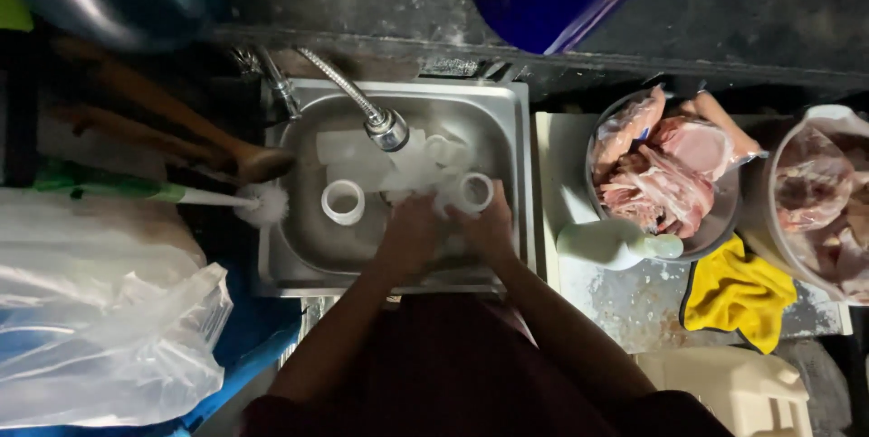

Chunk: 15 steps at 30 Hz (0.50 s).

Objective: The person washes several white plastic cylindrical parts and a long plastic rod in a stainless steel sink using running water. The person scrubs the items by hand and rinses them under the tap, handling them one by one.

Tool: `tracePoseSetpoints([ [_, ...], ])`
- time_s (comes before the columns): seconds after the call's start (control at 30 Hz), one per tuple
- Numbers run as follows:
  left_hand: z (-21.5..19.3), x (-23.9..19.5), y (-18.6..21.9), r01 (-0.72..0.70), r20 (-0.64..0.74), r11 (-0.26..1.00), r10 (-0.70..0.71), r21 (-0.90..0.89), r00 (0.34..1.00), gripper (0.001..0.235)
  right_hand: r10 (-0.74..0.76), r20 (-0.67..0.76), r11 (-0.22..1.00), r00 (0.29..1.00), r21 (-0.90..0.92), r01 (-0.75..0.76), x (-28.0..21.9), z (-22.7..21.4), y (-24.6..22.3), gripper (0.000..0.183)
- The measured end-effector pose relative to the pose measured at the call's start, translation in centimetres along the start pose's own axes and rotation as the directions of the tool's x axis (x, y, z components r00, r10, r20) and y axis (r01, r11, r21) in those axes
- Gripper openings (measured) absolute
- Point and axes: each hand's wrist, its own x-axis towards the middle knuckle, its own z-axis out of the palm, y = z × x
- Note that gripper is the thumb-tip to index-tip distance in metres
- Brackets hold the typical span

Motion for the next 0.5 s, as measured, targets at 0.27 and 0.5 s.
tracePoseSetpoints([
  [0.27,-10.1,-7.6,4.9,0.037,-0.524,0.695,0.505,0.718,0.686,0.026,-0.356,0.045,0.922,0.933,-0.145,0.359,1.7,0.3,2.8,0.078],
  [0.5,-10.0,4.6,-9.6,0.044,-0.429,0.563,0.575,0.826,0.696,0.018,0.129,-0.076,0.989,0.989,-0.069,-0.134,-3.2,-1.2,0.5,0.086],
])
